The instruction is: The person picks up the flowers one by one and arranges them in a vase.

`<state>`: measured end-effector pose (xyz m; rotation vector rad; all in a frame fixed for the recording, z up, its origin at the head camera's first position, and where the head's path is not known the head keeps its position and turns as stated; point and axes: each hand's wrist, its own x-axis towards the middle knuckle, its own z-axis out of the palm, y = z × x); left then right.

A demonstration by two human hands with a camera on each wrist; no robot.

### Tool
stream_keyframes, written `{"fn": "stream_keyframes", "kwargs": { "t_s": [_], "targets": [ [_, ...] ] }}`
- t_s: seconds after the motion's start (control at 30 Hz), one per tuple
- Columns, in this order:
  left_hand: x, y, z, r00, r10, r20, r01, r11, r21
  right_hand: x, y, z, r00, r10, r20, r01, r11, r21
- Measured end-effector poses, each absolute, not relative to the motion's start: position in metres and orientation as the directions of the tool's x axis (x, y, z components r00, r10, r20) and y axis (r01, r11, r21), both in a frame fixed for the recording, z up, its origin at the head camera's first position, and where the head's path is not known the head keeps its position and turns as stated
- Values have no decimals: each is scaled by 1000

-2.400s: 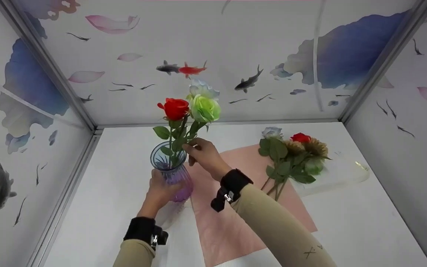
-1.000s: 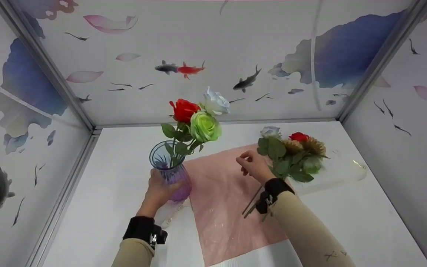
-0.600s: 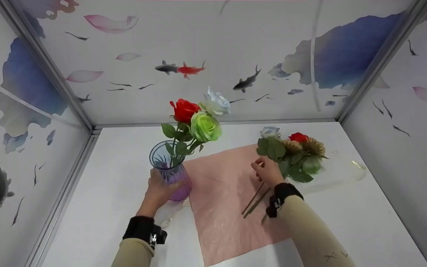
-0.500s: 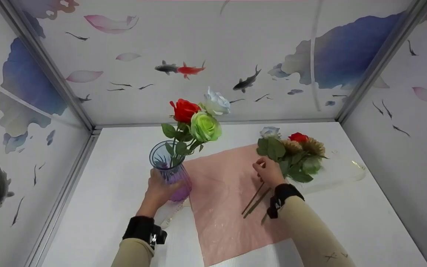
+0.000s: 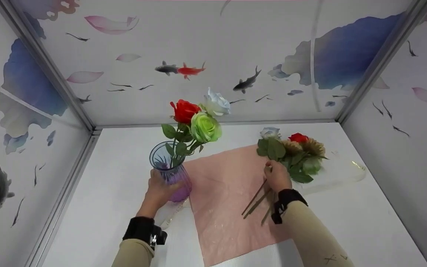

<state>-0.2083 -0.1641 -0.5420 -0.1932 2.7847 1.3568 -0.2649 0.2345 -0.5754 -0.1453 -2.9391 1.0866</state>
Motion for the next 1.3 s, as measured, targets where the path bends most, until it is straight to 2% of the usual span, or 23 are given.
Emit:
{"fn": "stream_keyframes", "kwargs": {
  "t_s": [0.2,0.73,0.97,1.3],
  "targets": [
    [-208,-164,-542,-989,-104,-106,-147,598,788,-261,240,-581,-997,71,-2,57,779,-624],
    [-207,-161,-541,-988,-113,-109,-155,606,780,-256,241,-587,-996,62,-71,93,783,-615],
    [-207,-161,-539,-989,-100,-113,-151,614,775,-255,239,-594,-997,64,-35,72,785,-615],
    [-208,-164,-541,-986,-106,-125,-164,605,779,-258,236,-589,-984,82,-160,165,758,-631]
  ]
}}
